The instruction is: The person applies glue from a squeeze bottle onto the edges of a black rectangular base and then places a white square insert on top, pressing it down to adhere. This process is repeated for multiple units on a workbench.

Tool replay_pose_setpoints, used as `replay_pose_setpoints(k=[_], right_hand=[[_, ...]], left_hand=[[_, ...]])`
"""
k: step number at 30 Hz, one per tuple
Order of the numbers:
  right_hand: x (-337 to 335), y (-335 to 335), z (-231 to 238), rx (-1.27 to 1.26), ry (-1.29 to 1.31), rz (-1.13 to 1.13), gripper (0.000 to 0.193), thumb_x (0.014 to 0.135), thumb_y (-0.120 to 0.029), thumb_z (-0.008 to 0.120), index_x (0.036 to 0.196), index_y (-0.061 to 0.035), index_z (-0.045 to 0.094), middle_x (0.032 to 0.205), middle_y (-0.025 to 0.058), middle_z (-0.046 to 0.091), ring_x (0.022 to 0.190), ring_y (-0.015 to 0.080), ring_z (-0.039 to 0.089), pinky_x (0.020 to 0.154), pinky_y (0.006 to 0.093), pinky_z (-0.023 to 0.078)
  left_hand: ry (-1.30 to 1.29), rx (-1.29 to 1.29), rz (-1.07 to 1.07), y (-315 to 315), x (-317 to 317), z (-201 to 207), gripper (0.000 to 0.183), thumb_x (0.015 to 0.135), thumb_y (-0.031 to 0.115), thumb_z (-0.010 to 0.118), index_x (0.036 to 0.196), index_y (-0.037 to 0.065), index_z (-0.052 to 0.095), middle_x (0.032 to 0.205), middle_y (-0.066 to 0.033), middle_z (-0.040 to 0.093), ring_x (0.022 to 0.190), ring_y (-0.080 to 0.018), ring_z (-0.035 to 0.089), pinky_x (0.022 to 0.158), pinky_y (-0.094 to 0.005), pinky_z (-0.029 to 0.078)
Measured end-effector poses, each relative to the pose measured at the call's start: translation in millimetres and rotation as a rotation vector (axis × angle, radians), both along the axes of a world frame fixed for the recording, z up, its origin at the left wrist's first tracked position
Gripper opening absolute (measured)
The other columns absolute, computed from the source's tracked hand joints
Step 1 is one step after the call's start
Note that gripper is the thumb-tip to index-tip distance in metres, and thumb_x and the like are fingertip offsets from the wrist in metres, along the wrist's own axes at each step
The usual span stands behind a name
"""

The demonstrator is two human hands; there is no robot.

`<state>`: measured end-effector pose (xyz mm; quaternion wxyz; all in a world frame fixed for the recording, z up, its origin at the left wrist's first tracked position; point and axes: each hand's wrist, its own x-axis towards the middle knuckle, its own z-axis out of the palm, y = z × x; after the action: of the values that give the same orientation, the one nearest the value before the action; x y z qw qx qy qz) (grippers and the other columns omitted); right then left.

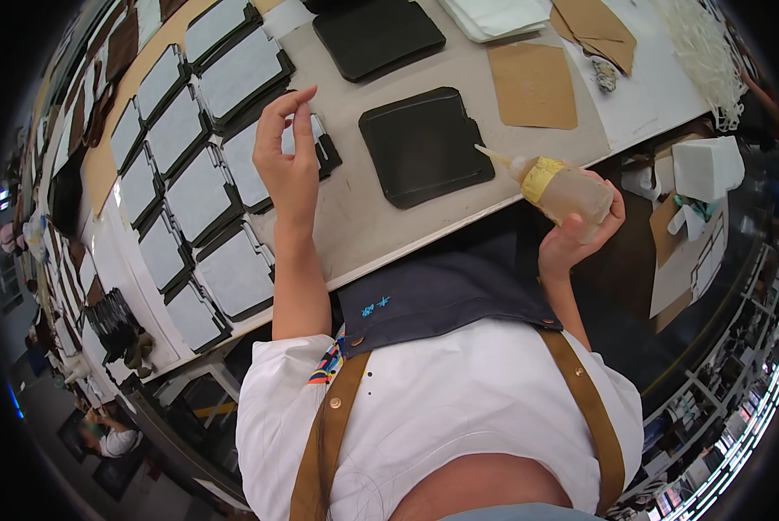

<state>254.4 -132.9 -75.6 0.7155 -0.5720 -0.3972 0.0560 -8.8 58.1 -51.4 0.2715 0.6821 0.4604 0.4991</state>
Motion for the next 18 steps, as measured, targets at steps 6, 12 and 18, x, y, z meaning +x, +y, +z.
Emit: replay_pose_setpoints(k=[6,12,18], right_hand=[[2.3,-3.6,-1.3,0.016,0.596,0.044,0.065,0.099,-0.049,0.060,0.140,-0.0030,0.039,0.132,0.0147,0.054,0.117,0.0258,0.058,0.101,0.0427,0.051],[62.4,35.6,13.9,0.220,0.704,-0.034,0.064,0.103,-0.053,0.051,0.143,-0.0027,0.045,0.146,0.0160,0.050,0.137,0.0278,0.048,0.114,0.0435,0.040],[131.7,30.2,-46.4,-0.422,0.113,-0.467,0.069,0.106,-0.051,0.045,0.143,0.0069,0.040,0.147,0.0244,0.040,0.141,0.0335,0.031,0.119,0.0438,0.022]], left_hand=[[0.024,0.004,0.008,0.9,0.5,-1.5,0.019,0.101,0.009,0.059,0.112,0.005,0.073,0.111,-0.0032,0.073,0.102,-0.0109,0.063,0.087,-0.0252,0.045],[0.019,-0.005,0.009,-1.6,0.3,1.6,0.019,0.101,0.009,0.059,0.112,0.005,0.073,0.110,-0.0029,0.073,0.101,-0.0106,0.062,0.087,-0.0251,0.045],[-0.019,0.007,-0.019,0.2,2.2,0.9,0.017,0.099,0.007,0.059,0.110,0.003,0.072,0.109,-0.0037,0.073,0.100,-0.0123,0.063,0.087,-0.0262,0.046]])
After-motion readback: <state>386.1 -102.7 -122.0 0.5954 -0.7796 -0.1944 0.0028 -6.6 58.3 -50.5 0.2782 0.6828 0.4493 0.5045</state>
